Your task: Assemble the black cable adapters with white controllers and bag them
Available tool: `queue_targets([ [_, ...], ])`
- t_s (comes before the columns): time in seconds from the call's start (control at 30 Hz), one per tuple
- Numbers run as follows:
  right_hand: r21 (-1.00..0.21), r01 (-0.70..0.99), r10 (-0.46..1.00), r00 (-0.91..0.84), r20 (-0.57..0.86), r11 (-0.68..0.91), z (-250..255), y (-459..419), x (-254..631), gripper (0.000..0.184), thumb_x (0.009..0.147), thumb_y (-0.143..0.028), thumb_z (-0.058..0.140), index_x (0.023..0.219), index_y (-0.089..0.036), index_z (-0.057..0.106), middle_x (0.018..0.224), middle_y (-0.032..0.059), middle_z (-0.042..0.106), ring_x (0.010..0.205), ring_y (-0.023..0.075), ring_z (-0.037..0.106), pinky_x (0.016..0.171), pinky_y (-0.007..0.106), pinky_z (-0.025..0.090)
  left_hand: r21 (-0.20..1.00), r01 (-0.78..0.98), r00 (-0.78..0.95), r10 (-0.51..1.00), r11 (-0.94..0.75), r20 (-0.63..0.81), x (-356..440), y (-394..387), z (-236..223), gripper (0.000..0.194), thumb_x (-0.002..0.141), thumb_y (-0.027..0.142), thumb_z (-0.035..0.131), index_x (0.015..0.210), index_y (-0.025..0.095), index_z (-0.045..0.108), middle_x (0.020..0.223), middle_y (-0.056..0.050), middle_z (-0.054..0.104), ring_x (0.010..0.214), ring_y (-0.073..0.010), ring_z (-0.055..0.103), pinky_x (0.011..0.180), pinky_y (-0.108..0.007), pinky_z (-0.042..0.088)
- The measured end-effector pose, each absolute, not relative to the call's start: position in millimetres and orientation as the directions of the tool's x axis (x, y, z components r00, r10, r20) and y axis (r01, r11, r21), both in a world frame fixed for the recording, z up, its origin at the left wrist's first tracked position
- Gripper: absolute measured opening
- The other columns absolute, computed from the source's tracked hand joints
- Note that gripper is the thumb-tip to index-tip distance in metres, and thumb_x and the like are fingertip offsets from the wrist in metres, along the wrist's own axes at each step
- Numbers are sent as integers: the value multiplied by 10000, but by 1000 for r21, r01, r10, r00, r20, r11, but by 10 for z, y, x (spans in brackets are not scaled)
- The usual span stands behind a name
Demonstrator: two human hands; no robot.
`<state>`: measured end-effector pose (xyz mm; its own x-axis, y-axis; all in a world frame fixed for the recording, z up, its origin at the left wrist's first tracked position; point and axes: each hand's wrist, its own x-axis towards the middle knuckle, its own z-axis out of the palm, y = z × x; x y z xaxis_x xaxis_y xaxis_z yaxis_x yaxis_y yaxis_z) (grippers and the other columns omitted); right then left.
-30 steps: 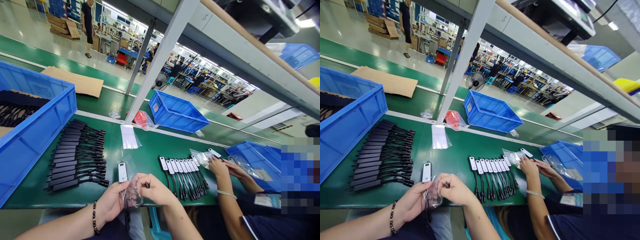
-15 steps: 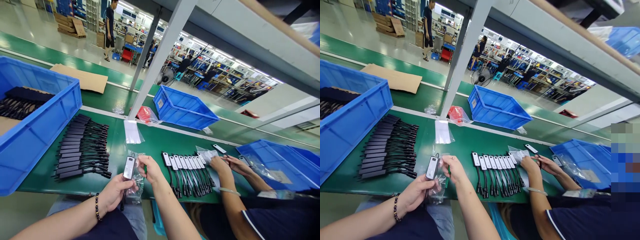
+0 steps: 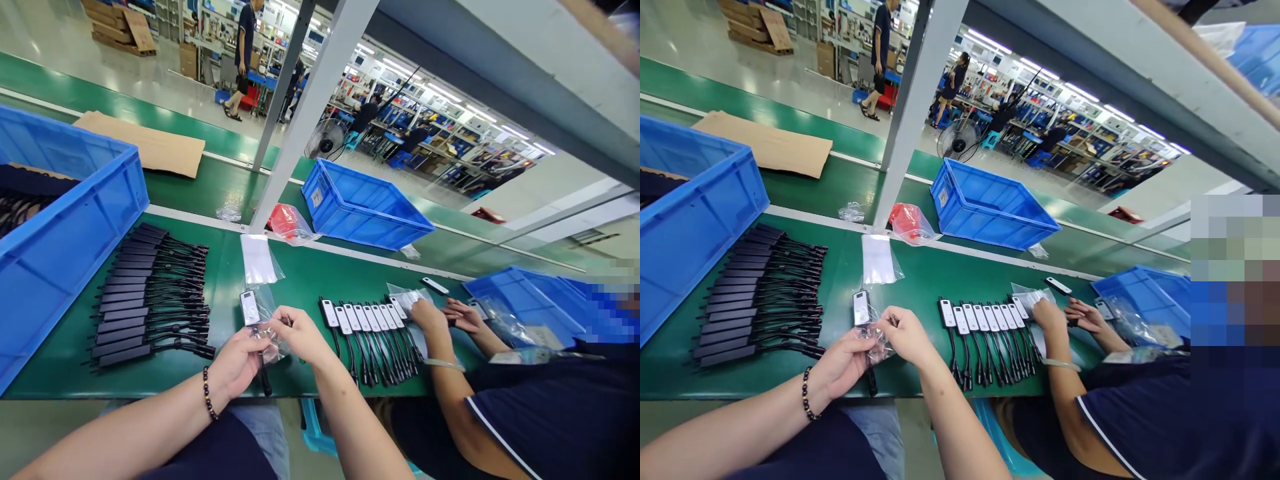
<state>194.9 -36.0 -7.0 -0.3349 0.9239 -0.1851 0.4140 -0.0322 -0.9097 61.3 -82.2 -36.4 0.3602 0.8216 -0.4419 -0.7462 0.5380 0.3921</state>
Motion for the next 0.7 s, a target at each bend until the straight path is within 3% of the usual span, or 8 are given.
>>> queue_targets([
  [0.17,-836,547,919,-302,-252,-50,-41,-331,2135,121,764,-239,482,656,-184,490,532,-47,471,471,87,425,471,199,303,427,-632,496,761,647,-419,684,-976,-479,339,652,41,627,974,140,583,908,-86,640,859,-168,594,825,-292,406],
  [0.3,-653,757,973,-161,-162,17,12,-305,2407,139,778,-246,461,658,-187,500,539,-36,487,506,102,430,496,208,277,436,-474,566,644,765,-514,631,-1073,-460,563,635,63,657,1152,204,484,1116,-132,576,1074,-218,522,915,-349,358],
  [0.43,-286,957,993,18,-114,-50,4,-267,2720,128,791,-227,450,691,-181,514,601,5,538,566,131,471,514,228,245,548,-312,624,602,776,-498,479,-1124,-377,441,688,162,638,1110,193,512,1080,-116,566,1024,-219,543,890,-346,382],
  [0.53,-50,987,983,146,-114,-153,-97,-255,2895,117,799,-212,442,742,-174,537,656,48,582,597,155,505,514,246,216,650,-175,683,567,740,-461,332,-1169,-324,299,714,194,611,1008,187,557,987,-82,573,900,-211,580,773,-330,437],
  [0.6,12,980,974,201,-104,-201,-157,-258,2983,124,803,-217,437,757,-174,544,679,61,595,611,164,523,515,250,212,711,-115,711,557,694,-428,212,-1206,-294,239,735,216,591,971,185,568,964,-75,575,843,-204,587,730,-322,446],
  [0.7,10,970,967,242,-82,-242,-162,-277,3071,143,808,-237,432,752,-171,547,666,58,590,611,165,528,517,245,222,787,-66,705,587,614,-399,-16,-1275,-236,223,772,255,561,988,199,572,958,-68,585,826,-195,579,746,-321,443],
])
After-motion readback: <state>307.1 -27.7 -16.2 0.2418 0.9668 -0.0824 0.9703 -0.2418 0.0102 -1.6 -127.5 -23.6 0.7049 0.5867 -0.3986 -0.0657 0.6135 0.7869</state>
